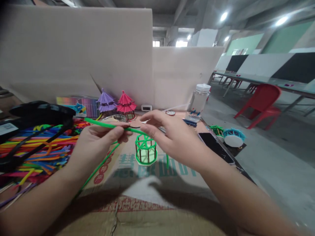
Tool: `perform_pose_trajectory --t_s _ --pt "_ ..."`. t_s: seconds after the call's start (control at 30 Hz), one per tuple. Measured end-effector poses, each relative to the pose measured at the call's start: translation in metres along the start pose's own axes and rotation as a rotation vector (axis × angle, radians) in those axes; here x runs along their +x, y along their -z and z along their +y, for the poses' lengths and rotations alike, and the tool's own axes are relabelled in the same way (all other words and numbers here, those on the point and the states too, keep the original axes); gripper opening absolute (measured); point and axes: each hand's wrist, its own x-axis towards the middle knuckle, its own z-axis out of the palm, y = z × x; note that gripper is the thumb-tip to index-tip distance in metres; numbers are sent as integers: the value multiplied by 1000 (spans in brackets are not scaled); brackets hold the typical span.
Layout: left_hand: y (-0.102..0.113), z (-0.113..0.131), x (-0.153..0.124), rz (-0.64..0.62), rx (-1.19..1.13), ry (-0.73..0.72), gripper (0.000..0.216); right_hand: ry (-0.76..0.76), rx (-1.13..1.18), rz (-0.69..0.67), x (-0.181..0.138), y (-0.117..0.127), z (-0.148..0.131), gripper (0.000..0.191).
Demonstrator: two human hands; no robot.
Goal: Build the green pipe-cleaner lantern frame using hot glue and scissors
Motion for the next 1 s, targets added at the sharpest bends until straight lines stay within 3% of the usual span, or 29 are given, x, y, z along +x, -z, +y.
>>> perform_pose_trajectory --t_s 0.17,0.3,0.47,0.57,0.67,0.73,0.8,1.0 --pt "-20 -18 0 -90 -12 -59 11 82 -124 58 -6 -14 2 19" --pt "-7 -27 9 -93 108 -115 22 81 -242 134 -11 -13 16 13" --pt "20 -28 27 -86 551 -474 10 13 -273 148 -16 -4 30 12" --pt "21 -31 33 -115 706 -680 8 23 -276 138 -15 -7 36 10" --pt "16 -37 33 -129 776 -783 6 58 -305 107 -13 -13 42 8" --pt "14 -39 32 -170 784 -755 6 106 -324 86 -12 -17 47 8" --pt "17 -41 33 -210 783 -632 9 139 -335 76 -13 -20 52 10" --pt "40 -72 44 -330 705 -45 26 23 -328 25 -19 -22 64 12"
